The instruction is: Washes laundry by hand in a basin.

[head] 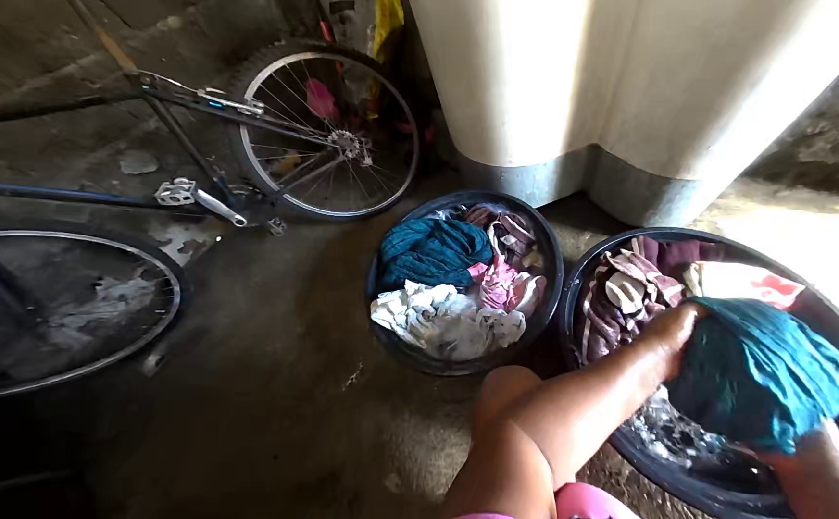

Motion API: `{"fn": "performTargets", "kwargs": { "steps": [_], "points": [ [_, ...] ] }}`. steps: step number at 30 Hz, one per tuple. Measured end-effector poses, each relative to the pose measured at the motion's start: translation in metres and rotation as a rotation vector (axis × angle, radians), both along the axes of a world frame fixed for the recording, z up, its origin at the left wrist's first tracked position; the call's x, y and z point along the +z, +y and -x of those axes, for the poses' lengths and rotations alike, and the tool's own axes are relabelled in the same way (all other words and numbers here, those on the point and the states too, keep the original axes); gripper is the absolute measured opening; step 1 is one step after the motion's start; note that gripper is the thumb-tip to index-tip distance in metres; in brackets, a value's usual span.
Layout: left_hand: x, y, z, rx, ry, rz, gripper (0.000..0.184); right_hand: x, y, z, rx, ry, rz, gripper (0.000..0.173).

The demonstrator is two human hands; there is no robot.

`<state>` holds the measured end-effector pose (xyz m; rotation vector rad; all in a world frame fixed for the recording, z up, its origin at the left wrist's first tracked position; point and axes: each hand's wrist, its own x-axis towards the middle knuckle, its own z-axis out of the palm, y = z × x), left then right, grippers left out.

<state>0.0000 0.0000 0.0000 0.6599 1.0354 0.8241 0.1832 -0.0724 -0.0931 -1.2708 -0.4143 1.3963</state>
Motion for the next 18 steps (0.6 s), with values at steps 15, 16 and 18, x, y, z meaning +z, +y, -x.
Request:
{"fn": "performTargets", "kwargs": {
  "steps": [15,16,18],
  "points": [
    [0.063,-0.023,0.127,0.763,0.292,-0.318,0.029,-0.001,-0.005,-0.039,0.391,-0.393,0.247,0.041],
    [0.064,-0.029,0.141,0.817,0.306,-0.340,0.029,0.000,-0.008,-0.040,0.386,-0.402,0.256,0.041],
    [0.058,-0.038,0.170,0.922,0.278,-0.363,0.032,0.001,-0.010,-0.043,0.382,-0.418,0.260,0.040]
  ]
}}
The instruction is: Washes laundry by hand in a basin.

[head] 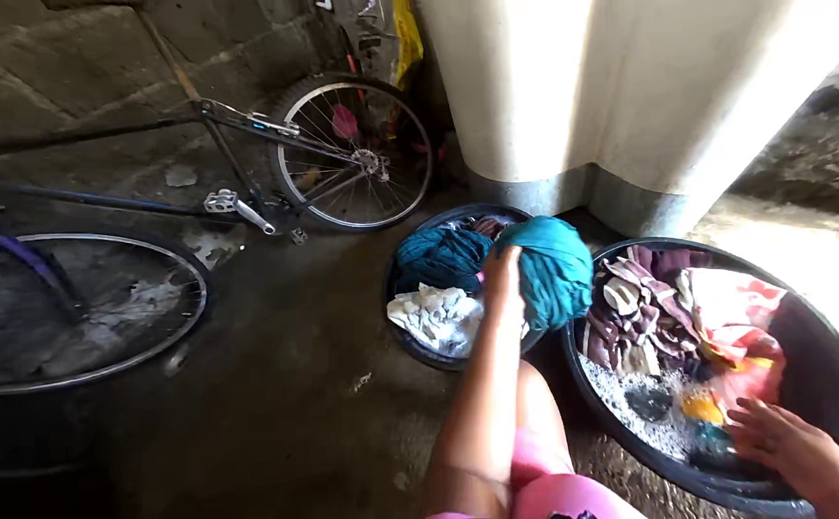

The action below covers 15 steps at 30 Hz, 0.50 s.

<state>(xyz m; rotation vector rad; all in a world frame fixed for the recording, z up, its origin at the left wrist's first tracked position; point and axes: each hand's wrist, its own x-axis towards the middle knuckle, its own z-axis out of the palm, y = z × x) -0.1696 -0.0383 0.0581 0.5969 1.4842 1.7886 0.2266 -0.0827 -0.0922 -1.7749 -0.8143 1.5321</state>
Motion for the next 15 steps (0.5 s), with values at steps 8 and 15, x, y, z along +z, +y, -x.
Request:
{"fn": "performTargets", "kwargs": {
  "steps": [8,15],
  "points": [
    [-0.059,-0.012,0.058,0.182,-0.138,0.073,0.035,-0.007,0.003,0.023,0.077,-0.094,0.038,0.039],
    [-0.157,-0.002,0.092,-0.326,0.636,0.880,0.068,-0.017,0.002,0.036,0.498,-0.370,0.056,0.034]
  ]
}}
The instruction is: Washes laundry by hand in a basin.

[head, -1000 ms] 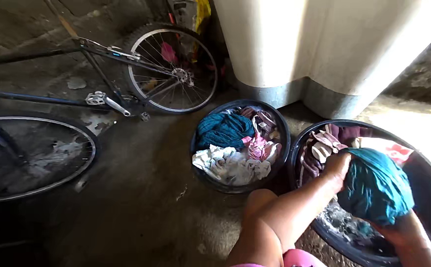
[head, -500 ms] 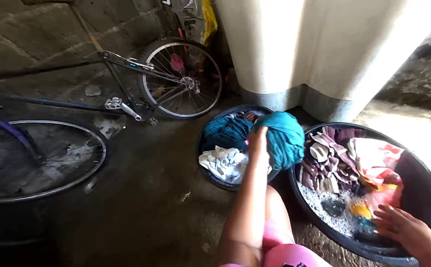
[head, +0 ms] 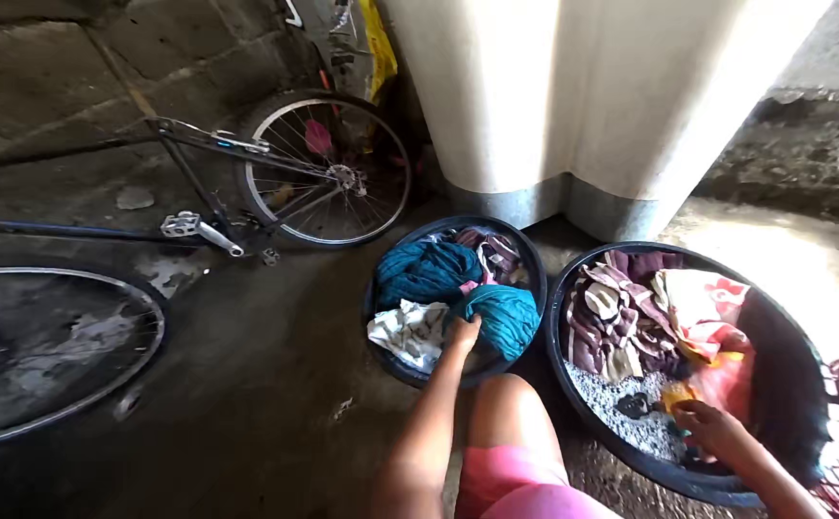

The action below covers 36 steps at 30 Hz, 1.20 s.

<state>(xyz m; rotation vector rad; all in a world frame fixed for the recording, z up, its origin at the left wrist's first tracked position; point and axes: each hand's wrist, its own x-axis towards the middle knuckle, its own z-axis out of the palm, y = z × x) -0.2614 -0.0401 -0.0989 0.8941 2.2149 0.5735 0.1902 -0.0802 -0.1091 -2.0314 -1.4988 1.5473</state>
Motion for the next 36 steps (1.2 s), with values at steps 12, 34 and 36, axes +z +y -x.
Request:
{"fn": "performTargets", "kwargs": {
  "steps": [12,34,36],
  "points": [
    [0.028,0.009,-0.023,0.123,-0.242,-0.456,0.066,-0.043,0.000,-0.015,0.432,-0.235,-0.006,0.035],
    [-0.003,0.038,-0.036,-0.882,0.579,-0.022,0.086,-0.067,0.007,-0.032,0.264,-0.433,0.033,0.046],
    [-0.005,0.042,-0.048,-0.870,0.626,0.135,0.085,-0.074,0.012,-0.028,0.238,-0.427,0.055,0.049]
  ]
}}
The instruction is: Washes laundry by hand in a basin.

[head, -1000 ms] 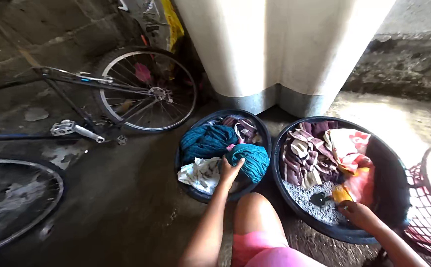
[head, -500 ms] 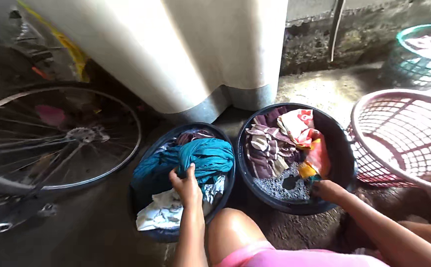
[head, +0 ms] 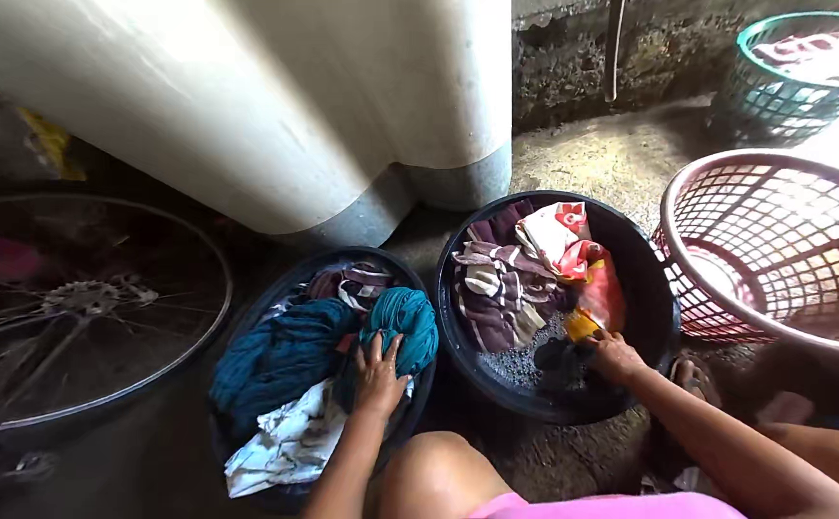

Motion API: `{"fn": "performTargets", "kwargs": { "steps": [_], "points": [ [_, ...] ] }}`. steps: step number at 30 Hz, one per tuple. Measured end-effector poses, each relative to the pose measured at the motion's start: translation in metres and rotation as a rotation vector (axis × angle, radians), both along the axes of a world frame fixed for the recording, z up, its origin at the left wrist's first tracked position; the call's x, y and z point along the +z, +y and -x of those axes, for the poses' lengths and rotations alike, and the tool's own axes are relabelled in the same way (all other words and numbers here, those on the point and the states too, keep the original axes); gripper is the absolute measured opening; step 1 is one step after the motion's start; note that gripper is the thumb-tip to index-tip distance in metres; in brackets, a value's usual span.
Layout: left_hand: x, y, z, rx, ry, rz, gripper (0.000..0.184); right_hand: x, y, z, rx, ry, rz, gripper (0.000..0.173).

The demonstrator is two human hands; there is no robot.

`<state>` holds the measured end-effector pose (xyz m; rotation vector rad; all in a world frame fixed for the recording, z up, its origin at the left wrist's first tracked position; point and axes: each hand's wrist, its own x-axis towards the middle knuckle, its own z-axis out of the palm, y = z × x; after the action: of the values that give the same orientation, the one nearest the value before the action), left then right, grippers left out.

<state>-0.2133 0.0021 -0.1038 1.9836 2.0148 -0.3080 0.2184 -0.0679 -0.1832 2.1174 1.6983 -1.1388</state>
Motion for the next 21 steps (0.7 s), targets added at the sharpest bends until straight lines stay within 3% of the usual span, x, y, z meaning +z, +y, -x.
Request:
{"fn": "performTargets", "kwargs": {
  "steps": [3,8,12,18,21],
  "points": [
    [-0.002,0.002,-0.017,0.066,0.140,0.147,0.080,-0.021,0.006,0.001,0.053,-0.042,0.083,0.055],
    [-0.027,0.024,-0.031,0.157,0.339,0.216,0.043,-0.028,0.023,0.014,0.104,-0.143,0.159,0.046],
    [-0.047,0.048,-0.036,0.267,0.411,0.210,0.056,-0.044,0.023,0.029,0.276,-0.132,0.205,0.034],
    [-0.074,0.080,-0.034,0.386,0.396,0.129,0.061,-0.066,0.032,0.013,0.426,-0.196,0.081,0.051],
    [-0.083,0.094,-0.035,0.450,0.426,0.091,0.069,-0.067,0.046,0.001,0.455,-0.334,0.143,0.035]
  ]
}}
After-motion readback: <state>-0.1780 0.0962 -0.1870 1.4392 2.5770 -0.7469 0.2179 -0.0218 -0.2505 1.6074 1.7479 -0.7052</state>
